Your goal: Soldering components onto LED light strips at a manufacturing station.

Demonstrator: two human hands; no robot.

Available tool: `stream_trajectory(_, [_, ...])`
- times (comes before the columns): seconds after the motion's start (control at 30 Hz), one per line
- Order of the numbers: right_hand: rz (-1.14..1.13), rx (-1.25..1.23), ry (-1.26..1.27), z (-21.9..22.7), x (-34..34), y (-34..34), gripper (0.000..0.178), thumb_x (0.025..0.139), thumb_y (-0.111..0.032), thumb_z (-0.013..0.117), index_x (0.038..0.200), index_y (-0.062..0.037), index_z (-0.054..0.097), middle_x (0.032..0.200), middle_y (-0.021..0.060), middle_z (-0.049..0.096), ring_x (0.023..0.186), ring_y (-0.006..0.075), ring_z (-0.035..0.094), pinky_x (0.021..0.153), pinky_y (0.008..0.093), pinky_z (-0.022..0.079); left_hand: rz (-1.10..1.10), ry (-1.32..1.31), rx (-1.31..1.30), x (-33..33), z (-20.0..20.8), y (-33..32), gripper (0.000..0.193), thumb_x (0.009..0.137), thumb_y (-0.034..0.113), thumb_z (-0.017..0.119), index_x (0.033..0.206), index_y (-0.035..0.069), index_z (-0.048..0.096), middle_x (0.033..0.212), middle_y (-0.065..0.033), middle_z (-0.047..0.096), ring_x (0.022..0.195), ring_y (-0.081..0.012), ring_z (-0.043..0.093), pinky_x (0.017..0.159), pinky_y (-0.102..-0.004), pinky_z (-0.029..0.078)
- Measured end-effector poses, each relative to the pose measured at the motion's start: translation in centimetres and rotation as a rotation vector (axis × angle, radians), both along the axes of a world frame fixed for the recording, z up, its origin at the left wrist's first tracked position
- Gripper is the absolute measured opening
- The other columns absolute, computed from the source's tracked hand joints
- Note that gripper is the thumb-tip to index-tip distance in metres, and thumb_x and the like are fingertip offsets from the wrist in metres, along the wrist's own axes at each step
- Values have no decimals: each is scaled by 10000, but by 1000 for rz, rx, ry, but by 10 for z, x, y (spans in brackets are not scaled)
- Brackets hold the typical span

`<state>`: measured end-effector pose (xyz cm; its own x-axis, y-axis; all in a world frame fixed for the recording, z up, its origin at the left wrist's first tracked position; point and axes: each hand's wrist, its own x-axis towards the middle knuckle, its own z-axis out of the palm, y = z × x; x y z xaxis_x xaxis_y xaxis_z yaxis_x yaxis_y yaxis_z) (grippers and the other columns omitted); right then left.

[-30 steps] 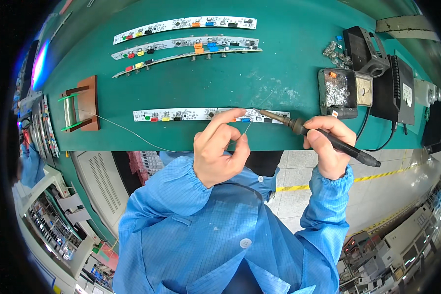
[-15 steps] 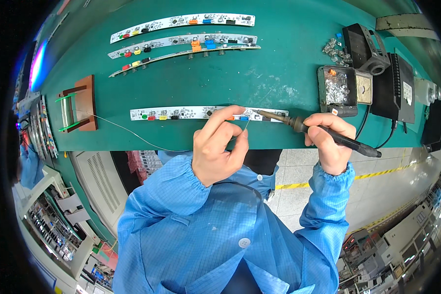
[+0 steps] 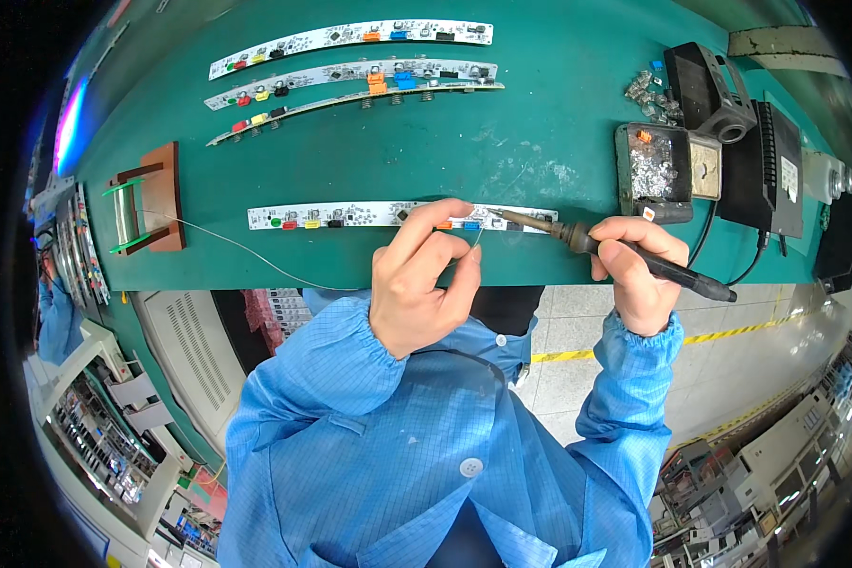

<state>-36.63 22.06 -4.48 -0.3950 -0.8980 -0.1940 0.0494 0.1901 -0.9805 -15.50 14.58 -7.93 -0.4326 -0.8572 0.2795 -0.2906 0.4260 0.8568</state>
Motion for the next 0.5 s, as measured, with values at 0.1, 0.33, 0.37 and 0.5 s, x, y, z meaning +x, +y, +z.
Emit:
stream_trajectory(0.1, [5,-1,-3,-1,-1,0,201,735,-83,563,869,56,616,775,139,592,536,157,503,508,253,407,-2,-15,12,1,1,0,127,677,-8,658,654,11,534,1003,-114,614,482,-200,574,428,-310,453])
stream_trajectory(0.33, [9,-19,-10,-2,-1,1,204,736,-88,562,869,57,616,767,140,589,534,155,499,507,249,401,5,-24,9,-2,1,0,110,678,-7,652,654,5,545,1008,-102,610,491,-208,581,437,-313,463])
stream_trajectory(0.37, [6,-22,-13,-3,-1,1,204,736,-87,562,869,58,616,766,140,588,533,154,496,506,248,400,7,-27,6,-2,1,0,108,679,-7,651,655,5,546,1009,-101,609,493,-210,583,440,-315,464])
stream_trajectory(0.5, [12,-32,8,-3,-1,1,203,736,-84,559,869,58,615,763,140,586,533,153,489,506,248,398,8,-23,7,-2,2,0,110,680,-6,649,652,6,544,1012,-100,609,495,-211,583,443,-315,465])
